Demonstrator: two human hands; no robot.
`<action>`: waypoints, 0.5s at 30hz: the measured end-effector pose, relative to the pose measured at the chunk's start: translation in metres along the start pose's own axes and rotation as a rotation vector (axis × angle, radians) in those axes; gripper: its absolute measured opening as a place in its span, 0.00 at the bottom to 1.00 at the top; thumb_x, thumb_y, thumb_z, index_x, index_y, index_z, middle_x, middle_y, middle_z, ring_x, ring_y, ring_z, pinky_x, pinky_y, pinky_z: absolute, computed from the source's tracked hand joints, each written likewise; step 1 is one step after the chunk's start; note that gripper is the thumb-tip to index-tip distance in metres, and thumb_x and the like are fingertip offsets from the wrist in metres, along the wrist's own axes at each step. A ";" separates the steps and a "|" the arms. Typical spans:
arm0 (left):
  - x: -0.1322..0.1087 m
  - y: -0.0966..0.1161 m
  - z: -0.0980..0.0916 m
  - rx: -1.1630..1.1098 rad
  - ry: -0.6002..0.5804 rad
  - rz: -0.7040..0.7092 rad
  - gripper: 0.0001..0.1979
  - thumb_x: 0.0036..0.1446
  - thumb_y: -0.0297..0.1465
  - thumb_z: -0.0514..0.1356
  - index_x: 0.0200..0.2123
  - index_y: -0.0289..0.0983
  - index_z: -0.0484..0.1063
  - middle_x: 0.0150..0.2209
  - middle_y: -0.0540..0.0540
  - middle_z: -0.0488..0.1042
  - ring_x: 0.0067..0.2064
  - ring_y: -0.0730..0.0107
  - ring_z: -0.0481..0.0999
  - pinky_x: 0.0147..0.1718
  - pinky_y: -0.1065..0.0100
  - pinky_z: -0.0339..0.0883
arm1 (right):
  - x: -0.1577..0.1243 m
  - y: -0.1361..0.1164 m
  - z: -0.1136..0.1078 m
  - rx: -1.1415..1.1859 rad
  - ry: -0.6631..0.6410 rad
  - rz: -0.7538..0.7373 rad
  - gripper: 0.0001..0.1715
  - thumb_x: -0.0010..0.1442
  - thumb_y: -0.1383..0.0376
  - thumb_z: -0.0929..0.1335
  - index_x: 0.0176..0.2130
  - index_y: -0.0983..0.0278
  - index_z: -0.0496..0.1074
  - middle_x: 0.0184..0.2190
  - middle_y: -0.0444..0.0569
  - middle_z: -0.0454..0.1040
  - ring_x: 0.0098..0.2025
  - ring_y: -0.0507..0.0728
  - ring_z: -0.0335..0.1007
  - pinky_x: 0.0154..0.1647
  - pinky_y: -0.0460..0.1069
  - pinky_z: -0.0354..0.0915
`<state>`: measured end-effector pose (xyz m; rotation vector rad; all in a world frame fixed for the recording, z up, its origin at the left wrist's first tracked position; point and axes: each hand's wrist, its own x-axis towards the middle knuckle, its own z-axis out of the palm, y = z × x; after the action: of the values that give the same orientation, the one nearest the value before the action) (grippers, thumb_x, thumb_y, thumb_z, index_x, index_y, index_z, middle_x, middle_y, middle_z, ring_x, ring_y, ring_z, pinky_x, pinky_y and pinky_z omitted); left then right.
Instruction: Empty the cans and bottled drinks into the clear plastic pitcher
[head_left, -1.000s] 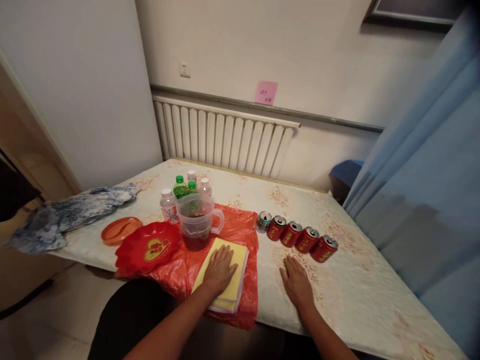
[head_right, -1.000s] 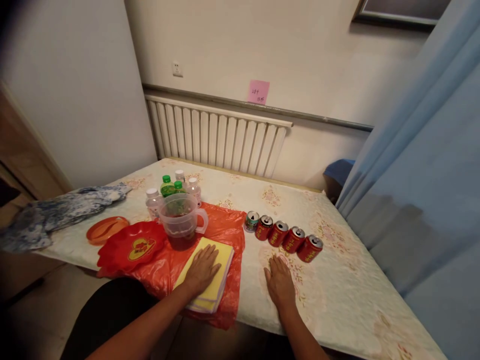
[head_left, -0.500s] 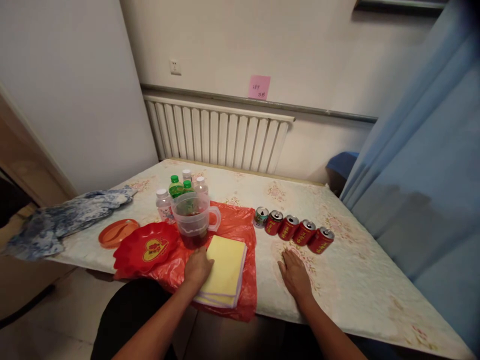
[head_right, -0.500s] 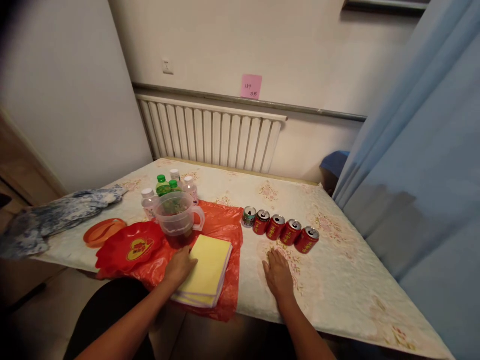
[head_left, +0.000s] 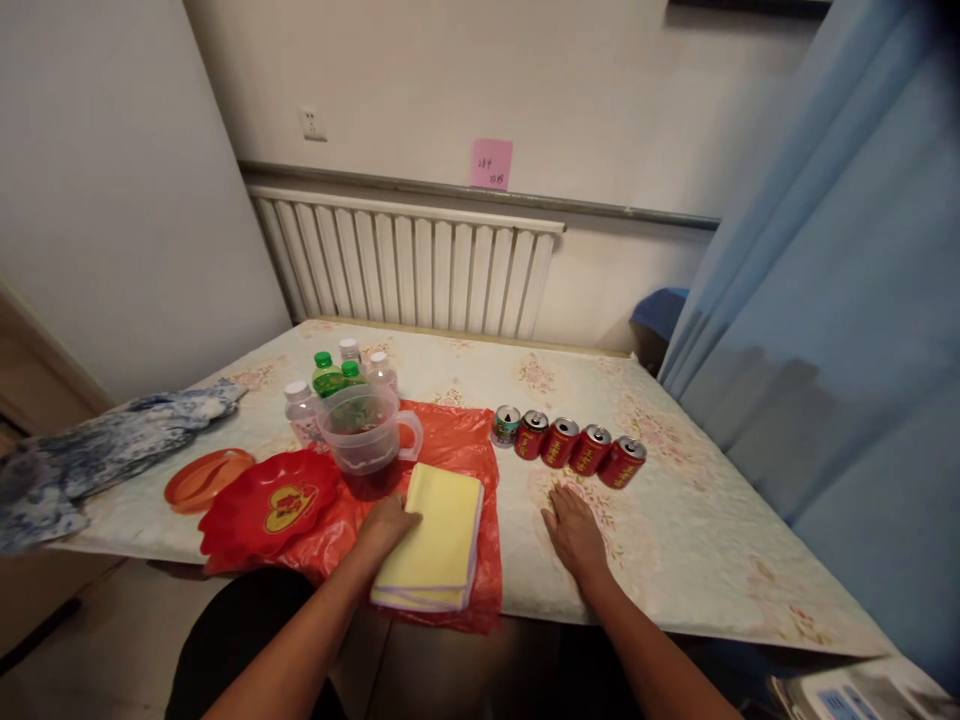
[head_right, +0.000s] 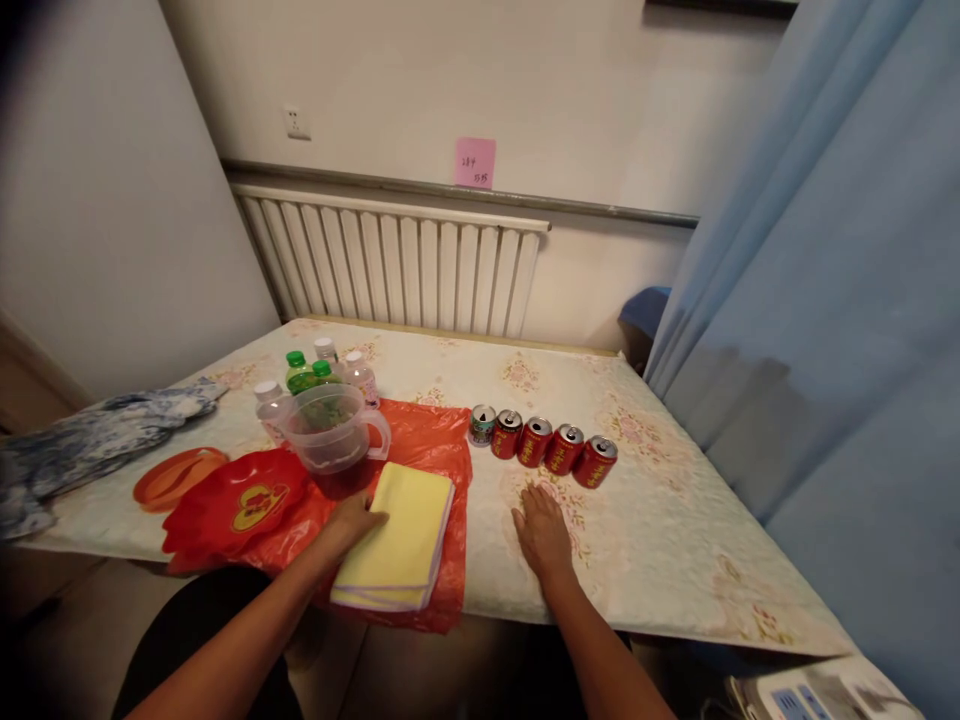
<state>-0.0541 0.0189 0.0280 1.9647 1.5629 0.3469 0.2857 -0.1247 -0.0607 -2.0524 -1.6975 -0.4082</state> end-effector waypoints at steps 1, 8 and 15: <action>-0.002 0.006 -0.001 -0.025 -0.006 0.012 0.03 0.49 0.30 0.60 0.29 0.37 0.68 0.30 0.44 0.77 0.33 0.59 0.77 0.27 0.68 0.63 | 0.000 0.000 0.000 0.000 -0.001 0.002 0.22 0.66 0.61 0.62 0.54 0.70 0.71 0.57 0.61 0.71 0.61 0.64 0.63 0.63 0.60 0.55; -0.024 0.059 -0.006 -0.287 -0.042 0.111 0.05 0.52 0.28 0.58 0.34 0.38 0.65 0.32 0.49 0.74 0.35 0.65 0.74 0.29 0.71 0.63 | 0.000 -0.001 -0.002 -0.003 -0.001 0.017 0.22 0.65 0.62 0.63 0.55 0.69 0.71 0.57 0.61 0.71 0.62 0.64 0.62 0.63 0.61 0.56; -0.037 0.090 0.025 -0.627 -0.155 0.114 0.10 0.60 0.33 0.52 0.45 0.38 0.61 0.41 0.46 0.76 0.36 0.68 0.78 0.31 0.70 0.70 | 0.001 -0.002 -0.005 -0.009 -0.016 0.007 0.22 0.66 0.62 0.62 0.55 0.69 0.71 0.57 0.60 0.71 0.62 0.64 0.63 0.63 0.60 0.56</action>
<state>0.0210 -0.0349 0.0679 1.5428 1.0730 0.6285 0.2842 -0.1258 -0.0551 -2.0727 -1.7004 -0.3983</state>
